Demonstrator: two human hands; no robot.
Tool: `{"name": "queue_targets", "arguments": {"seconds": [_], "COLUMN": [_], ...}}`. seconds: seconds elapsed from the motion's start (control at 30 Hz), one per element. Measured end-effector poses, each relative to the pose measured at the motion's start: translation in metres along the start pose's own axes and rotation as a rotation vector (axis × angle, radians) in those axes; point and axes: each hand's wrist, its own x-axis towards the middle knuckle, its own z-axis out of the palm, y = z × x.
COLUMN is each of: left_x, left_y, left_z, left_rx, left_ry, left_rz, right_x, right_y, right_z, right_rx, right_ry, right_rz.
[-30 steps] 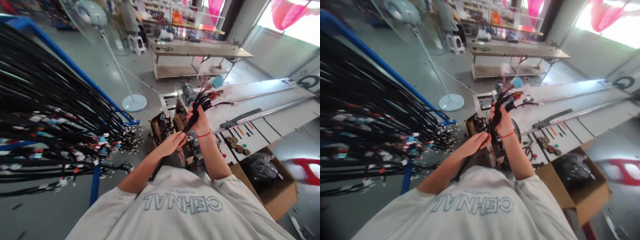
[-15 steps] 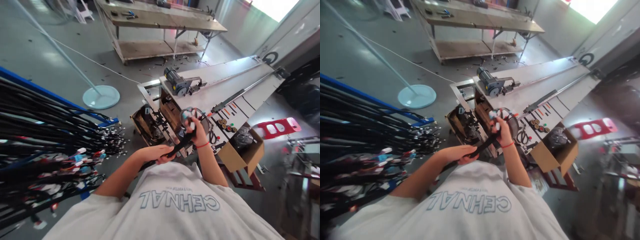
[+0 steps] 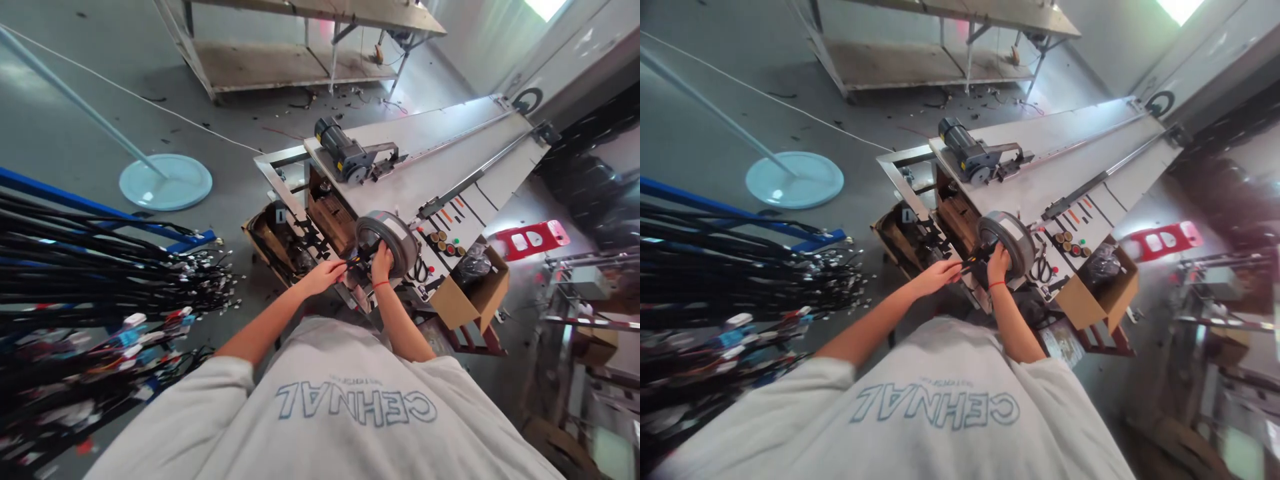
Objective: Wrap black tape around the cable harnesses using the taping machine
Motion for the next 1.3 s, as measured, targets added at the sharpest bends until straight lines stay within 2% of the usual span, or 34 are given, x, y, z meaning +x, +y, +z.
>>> {"name": "queue_targets", "arguments": {"seconds": [0.07,0.1,0.2,0.3,0.4,0.47,0.53,0.63,0.7,0.77,0.87,0.93,1.07,1.17,1.23,1.3], "left_x": [0.03,0.042,0.063,0.069,0.068,0.064,0.058,0.046,0.039,0.034,0.031,0.031,0.022,0.014,0.019,0.038], "left_y": [0.01,0.014,0.02,0.019,0.016,0.015,0.013,0.003,-0.005,-0.013,-0.018,-0.014,-0.002,0.003,0.002,0.002], "left_z": [0.001,-0.001,-0.008,-0.015,-0.02,-0.021,-0.019,-0.009,-0.001,0.007,0.014,0.017,0.024,0.032,0.038,0.045], "left_rx": [0.124,0.176,0.269,0.312,0.347,0.359,0.358,0.379,0.459,0.575,0.698,0.729,0.764,0.764,0.776,0.802], "left_ry": [0.127,0.166,0.181,0.154,0.144,0.142,0.138,0.122,0.107,0.104,0.107,0.101,0.138,0.186,0.268,0.352], "left_rz": [0.084,0.113,0.157,0.171,0.188,0.199,0.197,0.148,0.081,0.02,-0.016,-0.032,-0.018,-0.009,-0.011,0.045], "right_x": [-0.013,-0.019,-0.026,-0.014,0.005,0.011,0.009,-0.003,-0.01,-0.013,-0.01,-0.007,-0.001,-0.001,-0.007,-0.018], "right_y": [0.0,-0.002,-0.014,-0.031,-0.038,-0.033,-0.021,-0.004,0.0,-0.003,-0.01,-0.009,-0.002,-0.008,-0.022,-0.04], "right_z": [-0.006,-0.009,-0.007,0.007,0.014,0.008,-0.004,-0.018,-0.02,-0.018,-0.016,-0.02,-0.021,-0.013,-0.014,-0.029], "right_rx": [-0.335,-0.497,-0.959,-1.192,-1.177,-1.113,-0.961,-0.623,-0.479,-0.398,-0.346,-0.415,-0.696,-0.825,-0.777,-0.583], "right_ry": [0.041,0.003,-0.251,-0.417,-0.559,-0.587,-0.522,-0.32,-0.188,-0.14,-0.266,-0.353,-0.405,-0.417,-0.488,-0.582], "right_rz": [-0.159,-0.227,-0.355,-0.323,-0.228,-0.215,-0.2,-0.202,-0.265,-0.332,-0.422,-0.476,-0.517,-0.447,-0.472,-0.625]}}
